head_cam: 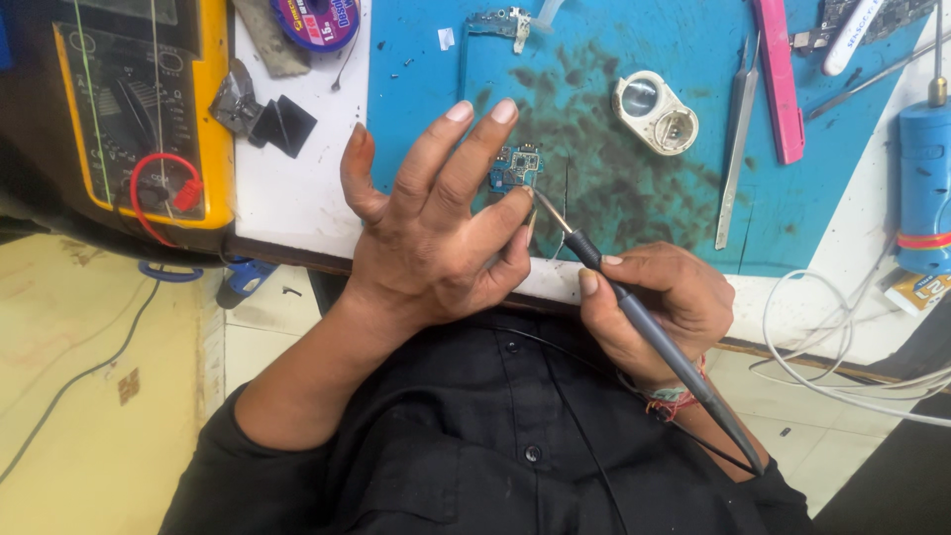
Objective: The person uses a hot air gun and tweezers to work on a small circuit board, then switches to a soldering iron to reflow solder joints. They use a magnifying loupe to inspect the board and a brush to clean the surface. The person handles the board with tweezers and fingers throughout the process.
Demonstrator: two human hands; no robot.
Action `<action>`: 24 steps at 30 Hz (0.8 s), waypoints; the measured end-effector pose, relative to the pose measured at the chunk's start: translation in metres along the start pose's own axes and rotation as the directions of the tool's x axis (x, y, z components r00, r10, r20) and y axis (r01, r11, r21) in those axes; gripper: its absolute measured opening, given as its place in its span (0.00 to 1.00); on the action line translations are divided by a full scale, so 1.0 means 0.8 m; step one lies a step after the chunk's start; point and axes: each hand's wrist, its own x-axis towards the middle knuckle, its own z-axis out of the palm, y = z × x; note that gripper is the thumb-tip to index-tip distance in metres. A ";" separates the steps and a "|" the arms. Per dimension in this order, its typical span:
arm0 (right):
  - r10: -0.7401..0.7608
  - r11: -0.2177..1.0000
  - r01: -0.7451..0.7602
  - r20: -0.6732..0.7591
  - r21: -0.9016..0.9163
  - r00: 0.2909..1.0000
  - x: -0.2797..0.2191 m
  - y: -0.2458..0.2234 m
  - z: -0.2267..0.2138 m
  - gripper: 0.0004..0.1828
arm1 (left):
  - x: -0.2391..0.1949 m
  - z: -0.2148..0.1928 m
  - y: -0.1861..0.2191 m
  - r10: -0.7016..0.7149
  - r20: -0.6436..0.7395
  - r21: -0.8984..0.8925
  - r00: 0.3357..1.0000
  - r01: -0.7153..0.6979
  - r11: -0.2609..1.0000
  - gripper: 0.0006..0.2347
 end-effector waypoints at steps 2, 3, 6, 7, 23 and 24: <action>-0.016 1.000 0.016 0.003 0.000 1.000 0.001 0.000 0.001 0.10 | 0.000 0.000 0.000 -0.001 0.001 -0.001 1.000 0.001 1.000 0.07; -0.006 1.000 0.006 -0.001 0.003 1.000 0.001 0.000 0.001 0.10 | 0.000 0.000 0.000 -0.001 0.003 -0.002 1.000 0.001 1.000 0.06; 0.005 1.000 -0.005 -0.006 -0.002 1.000 0.001 0.000 0.001 0.10 | 0.000 0.000 0.000 0.001 0.005 0.000 1.000 -0.001 1.000 0.06; -0.002 1.000 0.002 -0.001 -0.014 1.000 0.001 0.000 0.000 0.10 | 0.000 0.000 0.000 0.002 0.004 0.004 1.000 -0.002 1.000 0.06; -0.012 0.999 0.012 -0.010 -0.032 1.000 0.001 0.001 0.001 0.10 | 0.001 -0.003 0.001 -0.006 0.008 -0.014 1.000 0.006 1.000 0.06; -0.005 1.000 0.004 -0.011 -0.027 1.000 0.000 0.001 0.000 0.10 | 0.001 -0.003 0.001 -0.006 0.008 -0.016 1.000 0.006 1.000 0.06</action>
